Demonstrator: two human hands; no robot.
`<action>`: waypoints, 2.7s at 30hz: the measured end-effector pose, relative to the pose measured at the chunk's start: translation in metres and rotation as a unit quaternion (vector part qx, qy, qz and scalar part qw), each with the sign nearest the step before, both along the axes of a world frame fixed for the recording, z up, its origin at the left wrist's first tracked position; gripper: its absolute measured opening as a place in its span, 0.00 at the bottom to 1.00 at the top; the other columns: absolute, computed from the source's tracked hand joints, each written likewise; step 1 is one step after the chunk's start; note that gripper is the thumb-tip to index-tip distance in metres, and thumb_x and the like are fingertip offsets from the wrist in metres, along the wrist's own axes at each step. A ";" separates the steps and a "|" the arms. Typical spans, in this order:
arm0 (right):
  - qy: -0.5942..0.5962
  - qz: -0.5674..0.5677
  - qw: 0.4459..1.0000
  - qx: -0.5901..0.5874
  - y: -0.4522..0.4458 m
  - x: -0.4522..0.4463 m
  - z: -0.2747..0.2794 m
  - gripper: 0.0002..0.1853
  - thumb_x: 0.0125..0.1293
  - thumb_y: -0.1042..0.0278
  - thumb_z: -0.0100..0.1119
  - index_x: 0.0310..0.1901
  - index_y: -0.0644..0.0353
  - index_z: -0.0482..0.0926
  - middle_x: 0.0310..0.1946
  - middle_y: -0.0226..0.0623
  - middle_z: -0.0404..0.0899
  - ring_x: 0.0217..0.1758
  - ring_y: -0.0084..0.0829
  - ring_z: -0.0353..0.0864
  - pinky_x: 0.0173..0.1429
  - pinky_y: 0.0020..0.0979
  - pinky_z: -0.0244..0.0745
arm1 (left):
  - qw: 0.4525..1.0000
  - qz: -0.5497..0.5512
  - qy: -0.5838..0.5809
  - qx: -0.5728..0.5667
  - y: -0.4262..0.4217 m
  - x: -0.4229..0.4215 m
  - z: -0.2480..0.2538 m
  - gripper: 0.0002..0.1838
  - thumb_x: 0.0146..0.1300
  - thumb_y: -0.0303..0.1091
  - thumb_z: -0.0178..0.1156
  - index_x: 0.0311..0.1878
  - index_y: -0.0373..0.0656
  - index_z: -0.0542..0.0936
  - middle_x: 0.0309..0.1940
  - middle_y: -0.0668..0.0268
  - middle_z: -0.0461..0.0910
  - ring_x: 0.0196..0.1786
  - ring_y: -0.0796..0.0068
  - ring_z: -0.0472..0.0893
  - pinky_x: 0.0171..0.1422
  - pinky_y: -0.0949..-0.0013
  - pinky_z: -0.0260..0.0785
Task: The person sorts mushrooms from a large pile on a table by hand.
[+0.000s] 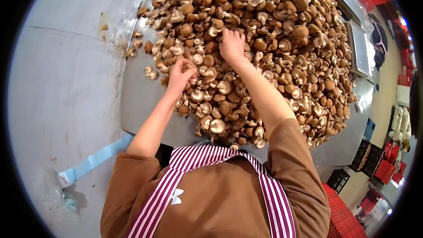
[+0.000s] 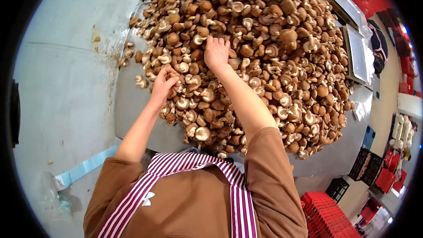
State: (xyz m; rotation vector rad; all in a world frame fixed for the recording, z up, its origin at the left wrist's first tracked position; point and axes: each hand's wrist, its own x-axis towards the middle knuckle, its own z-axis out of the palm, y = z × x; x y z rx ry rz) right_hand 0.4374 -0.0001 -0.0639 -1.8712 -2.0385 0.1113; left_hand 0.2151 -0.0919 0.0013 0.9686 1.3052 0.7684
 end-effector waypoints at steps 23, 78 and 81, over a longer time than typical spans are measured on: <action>0.008 0.187 0.970 -0.153 -0.036 -0.097 0.056 0.40 0.64 0.47 0.69 0.74 0.49 0.64 0.67 0.51 0.70 0.72 0.52 0.68 0.72 0.54 0.64 | 0.958 0.240 -0.100 -0.121 -0.095 -0.117 -0.063 0.13 0.73 0.37 0.63 0.56 0.45 0.77 0.34 0.69 0.78 0.33 0.75 0.78 0.39 0.69 0.70; 0.103 0.085 0.990 -0.048 -0.036 -0.023 0.059 0.19 0.65 0.67 0.69 0.55 0.60 0.80 0.50 0.45 0.83 0.54 0.46 0.80 0.64 0.48 0.71 | 0.823 -0.189 0.486 0.227 0.062 -0.100 -0.018 0.27 0.69 0.37 0.62 0.71 0.54 0.75 0.72 0.63 0.72 0.68 0.57 0.77 0.73 0.54 0.70; 0.064 0.093 0.992 -0.053 -0.017 -0.046 0.035 0.25 0.60 0.64 0.73 0.58 0.58 0.78 0.56 0.47 0.77 0.59 0.48 0.77 0.63 0.49 0.72 | 0.844 -0.136 0.453 0.254 0.041 -0.091 -0.017 0.27 0.68 0.37 0.63 0.71 0.50 0.75 0.74 0.62 0.69 0.73 0.56 0.72 0.77 0.54 0.66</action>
